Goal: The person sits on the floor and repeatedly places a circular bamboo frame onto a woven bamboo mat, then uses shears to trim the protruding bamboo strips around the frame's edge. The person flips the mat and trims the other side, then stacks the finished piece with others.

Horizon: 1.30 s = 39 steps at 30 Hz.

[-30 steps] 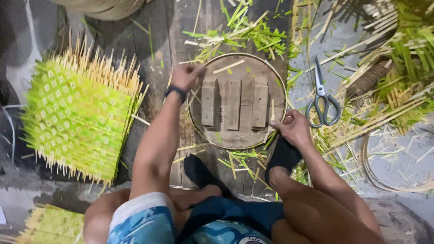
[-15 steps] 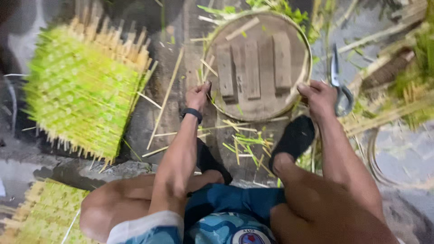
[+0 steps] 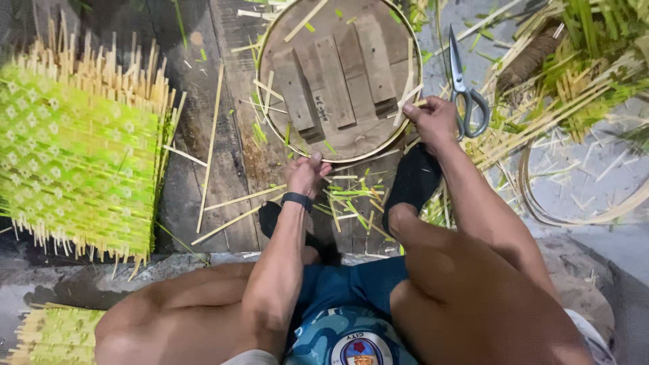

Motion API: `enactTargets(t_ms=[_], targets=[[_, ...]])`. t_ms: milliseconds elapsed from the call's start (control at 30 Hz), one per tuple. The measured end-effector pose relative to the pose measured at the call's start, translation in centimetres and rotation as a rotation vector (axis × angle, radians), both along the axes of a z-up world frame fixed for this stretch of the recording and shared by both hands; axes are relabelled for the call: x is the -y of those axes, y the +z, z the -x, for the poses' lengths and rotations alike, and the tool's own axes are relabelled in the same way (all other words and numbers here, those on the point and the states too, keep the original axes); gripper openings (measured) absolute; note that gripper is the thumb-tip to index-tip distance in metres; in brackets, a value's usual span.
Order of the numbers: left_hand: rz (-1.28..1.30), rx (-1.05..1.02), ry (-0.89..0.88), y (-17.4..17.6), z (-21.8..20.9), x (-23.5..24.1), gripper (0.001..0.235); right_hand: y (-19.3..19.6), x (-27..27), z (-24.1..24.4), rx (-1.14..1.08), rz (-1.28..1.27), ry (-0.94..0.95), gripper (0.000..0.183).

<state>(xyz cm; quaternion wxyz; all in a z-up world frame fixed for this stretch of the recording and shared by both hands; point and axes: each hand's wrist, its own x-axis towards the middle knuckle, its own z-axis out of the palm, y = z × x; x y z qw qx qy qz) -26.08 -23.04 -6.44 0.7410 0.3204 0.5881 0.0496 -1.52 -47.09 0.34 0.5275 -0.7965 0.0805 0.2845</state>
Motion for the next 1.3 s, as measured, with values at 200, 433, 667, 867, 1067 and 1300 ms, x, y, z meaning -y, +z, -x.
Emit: enactTargets(t_ms=[200, 433, 667, 867, 1067, 1300], targets=[[-0.151, 0.092, 0.074, 1.8, -1.7, -5.4, 0.016, 6.2, 4.5, -6.5, 0.184, -0.05, -0.371, 0.022], [-0.497, 0.121, -0.112, 14.9, -6.2, -7.7, 0.02, 13.1, -4.0, -2.6, 0.153, -0.366, 0.033, 0.04], [-1.441, 0.487, -0.492, 30.6, -9.9, -4.4, 0.035, 20.7, -11.9, 0.8, -0.104, -0.787, 0.023, 0.039], [-1.455, 0.447, -0.516, 30.4, -13.2, -3.5, 0.039, 19.6, -7.4, 1.5, -0.163, -0.987, -0.143, 0.037], [-1.249, -0.086, -0.411, 24.8, -16.5, -11.7, 0.033, 17.5, 3.0, 4.3, -0.166, -0.873, -0.178, 0.065], [-1.38, 0.108, -0.208, 25.8, -13.8, -26.5, 0.05, 9.1, 2.4, 6.2, -0.435, -0.946, -0.383, 0.078]])
